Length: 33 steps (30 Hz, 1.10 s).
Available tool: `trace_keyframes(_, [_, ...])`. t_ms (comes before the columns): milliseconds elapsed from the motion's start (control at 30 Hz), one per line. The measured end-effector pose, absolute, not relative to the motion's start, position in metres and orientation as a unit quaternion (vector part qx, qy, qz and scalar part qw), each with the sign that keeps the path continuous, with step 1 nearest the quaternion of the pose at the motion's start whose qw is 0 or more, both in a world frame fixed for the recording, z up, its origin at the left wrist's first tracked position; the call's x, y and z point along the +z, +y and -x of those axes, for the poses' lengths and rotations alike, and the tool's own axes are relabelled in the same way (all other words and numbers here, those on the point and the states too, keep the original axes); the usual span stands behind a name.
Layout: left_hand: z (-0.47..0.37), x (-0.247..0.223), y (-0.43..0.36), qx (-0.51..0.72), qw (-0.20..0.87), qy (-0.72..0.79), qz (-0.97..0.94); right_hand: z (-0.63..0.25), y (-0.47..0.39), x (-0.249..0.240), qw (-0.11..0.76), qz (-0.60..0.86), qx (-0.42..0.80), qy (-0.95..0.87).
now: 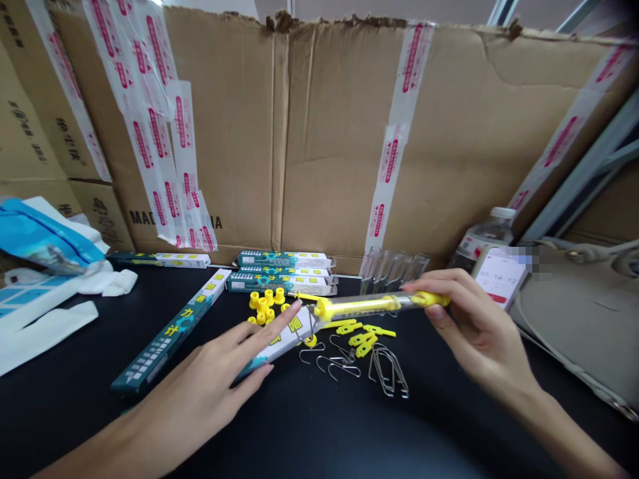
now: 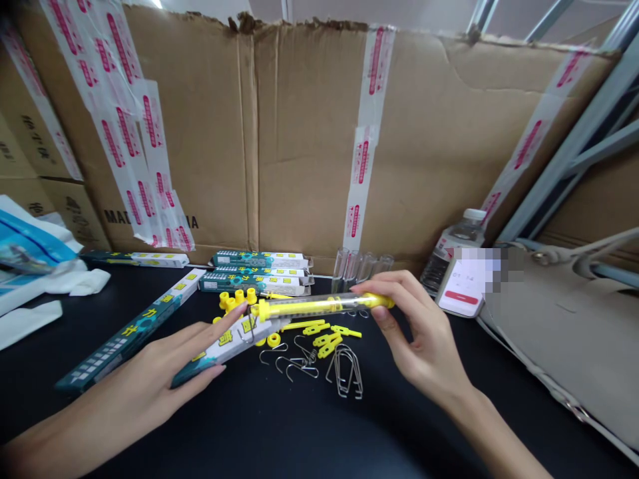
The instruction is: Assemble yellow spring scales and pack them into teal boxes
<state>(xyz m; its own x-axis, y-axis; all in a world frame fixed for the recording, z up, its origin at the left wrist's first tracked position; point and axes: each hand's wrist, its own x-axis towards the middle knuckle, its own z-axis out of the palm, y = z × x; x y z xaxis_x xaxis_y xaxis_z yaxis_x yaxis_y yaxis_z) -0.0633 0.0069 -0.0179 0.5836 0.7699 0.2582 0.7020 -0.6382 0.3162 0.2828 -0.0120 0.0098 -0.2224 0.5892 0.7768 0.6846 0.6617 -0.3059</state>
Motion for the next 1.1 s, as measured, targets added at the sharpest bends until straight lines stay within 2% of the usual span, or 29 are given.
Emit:
trace_keyframes(200, [0.065,-0.028,0.009,0.192,0.121,0.449,-0.864,-0.288,-0.004,0.010,0.458,0.434,-0.059,-0.773])
trace_keyframes(667, [0.063,-0.013,0.014,0.231,0.192,0.490,-0.818,-0.298,-0.003,0.007,0.445,0.438,-0.031,-0.781])
trace_keyframes(1100, [0.064,-0.005,0.015,0.241,0.201,0.482,-0.818,-0.313,0.003,0.010,0.429,0.468,-0.063,-0.770])
